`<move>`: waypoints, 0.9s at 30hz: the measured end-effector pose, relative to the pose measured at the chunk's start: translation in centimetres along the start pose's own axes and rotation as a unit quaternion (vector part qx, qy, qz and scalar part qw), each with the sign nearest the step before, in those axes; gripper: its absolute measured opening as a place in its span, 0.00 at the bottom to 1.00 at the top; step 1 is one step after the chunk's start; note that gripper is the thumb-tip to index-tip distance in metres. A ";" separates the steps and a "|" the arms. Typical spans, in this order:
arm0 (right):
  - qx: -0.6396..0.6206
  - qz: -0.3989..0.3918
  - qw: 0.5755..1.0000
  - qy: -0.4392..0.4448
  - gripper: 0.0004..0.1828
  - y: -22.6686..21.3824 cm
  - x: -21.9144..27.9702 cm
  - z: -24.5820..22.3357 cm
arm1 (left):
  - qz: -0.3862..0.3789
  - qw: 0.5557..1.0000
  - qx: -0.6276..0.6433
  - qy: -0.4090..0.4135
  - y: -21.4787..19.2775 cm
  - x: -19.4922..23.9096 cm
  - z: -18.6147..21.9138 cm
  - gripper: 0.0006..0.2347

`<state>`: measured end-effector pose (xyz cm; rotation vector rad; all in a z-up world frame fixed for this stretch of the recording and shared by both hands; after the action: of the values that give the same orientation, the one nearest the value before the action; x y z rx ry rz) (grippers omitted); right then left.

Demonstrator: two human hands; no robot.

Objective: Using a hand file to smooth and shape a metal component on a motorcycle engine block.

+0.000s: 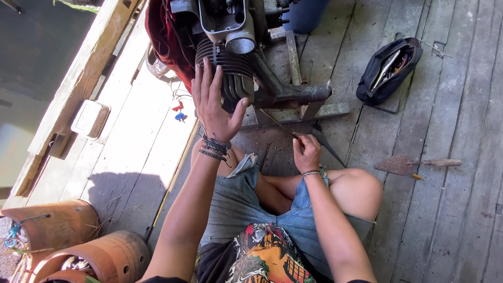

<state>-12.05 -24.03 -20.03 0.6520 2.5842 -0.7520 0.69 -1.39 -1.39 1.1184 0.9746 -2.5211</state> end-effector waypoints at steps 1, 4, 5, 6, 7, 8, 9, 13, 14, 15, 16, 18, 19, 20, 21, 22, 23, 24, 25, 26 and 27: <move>0.000 0.001 1.000 0.001 0.08 -0.1 0.2 0.1 | -0.001 1.000 0.001 0.001 -0.2 0.0 0.0 0.34; 0.009 0.004 1.000 0.003 0.08 -0.4 0.0 0.0 | -0.003 1.000 0.001 0.002 -0.2 0.1 0.1 0.34; 0.006 0.000 1.000 -0.003 0.08 -0.1 -0.2 -0.4 | -0.001 1.000 -0.004 -0.001 -0.2 0.1 0.1 0.34; 0.001 -0.003 1.000 -0.012 0.09 0.4 -1.0 -0.8 | 0.004 1.000 -0.010 -0.003 -0.1 -0.1 0.1 0.34; 0.000 -0.001 1.000 -0.016 0.09 -0.1 -0.6 -0.6 | 0.007 1.000 -0.010 -0.001 0.0 0.0 0.1 0.34; -0.011 -0.008 1.000 0.011 0.10 -0.2 -0.4 -0.6 | 0.001 1.000 -0.009 0.005 -0.1 -0.1 -0.1 0.33; -0.023 -0.014 0.999 0.038 0.12 -0.3 -0.1 -0.5 | -0.005 1.000 -0.008 0.011 -0.3 -0.1 -0.2 0.33; 0.013 -0.017 0.999 0.033 0.10 -0.1 -0.2 0.0 | -0.011 1.000 0.000 0.012 -0.3 -0.2 0.0 0.34; 0.000 -0.019 0.999 0.036 0.11 0.1 -0.4 -0.2 | -0.005 1.000 -0.002 0.009 -0.2 -0.1 0.0 0.34; -0.012 -0.022 0.999 0.039 0.11 0.4 -0.5 -0.4 | 0.002 1.000 -0.004 0.007 -0.1 0.0 0.0 0.34; -0.012 -0.023 0.999 0.044 0.11 0.3 0.1 0.2 | -0.003 1.000 -0.006 0.005 -0.2 0.1 0.1 0.34; -0.015 -0.013 0.999 0.042 0.10 0.1 0.7 1.3 | -0.005 1.000 -0.005 0.008 -0.5 -0.3 0.2 0.34; -0.017 -0.013 0.999 0.042 0.10 -0.4 0.7 1.8 | -0.005 1.000 -0.007 0.008 -0.5 -0.2 0.1 0.34; 0.007 -0.004 0.999 0.049 0.09 -1.0 0.9 2.2 | -0.008 1.000 -0.005 0.011 -0.5 -0.1 0.0 0.34; 0.031 0.004 0.998 0.056 0.07 -1.6 1.2 2.6 | -0.012 1.000 -0.004 0.014 -0.5 -0.1 -0.1 0.34; 0.034 0.009 0.998 0.058 0.07 -1.8 1.0 2.4 | -0.014 1.000 0.001 0.017 -0.4 -0.1 0.0 0.34; 0.034 0.008 0.997 0.066 0.06 -2.0 0.8 2.1 | -0.009 1.000 -0.001 0.015 -0.4 -0.1 0.1 0.34; 0.034 0.005 0.997 0.073 0.06 -2.2 0.7 1.8 | -0.003 1.000 -0.003 0.013 -0.4 -0.1 0.1 0.34; 0.036 0.008 0.997 0.074 0.06 -2.2 0.9 1.8 | -0.005 1.000 0.000 0.014 -0.3 -0.1 0.1 0.34; 0.034 0.010 0.996 0.078 0.06 -2.1 1.2 1.8 | -0.006 1.000 -0.004 0.015 -0.3 -0.1 -0.1 0.34; 0.032 0.011 0.996 0.081 0.06 -2.0 1.5 1.8 | -0.007 1.000 -0.009 0.016 -0.3 0.0 -0.2 0.33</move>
<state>-13.89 -26.08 -21.36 0.7905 2.7032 -0.8097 0.70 -1.03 -1.34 1.1542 1.0155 -2.5081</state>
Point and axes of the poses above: each hand's wrist, its own x-axis away from the middle knuckle, its own y-axis out of the palm, z = x × y, the point moved 3 cm from there along -x, towards the middle knuckle, and after that the axes turned 5 degrees about -x, right-handed, at the moved point
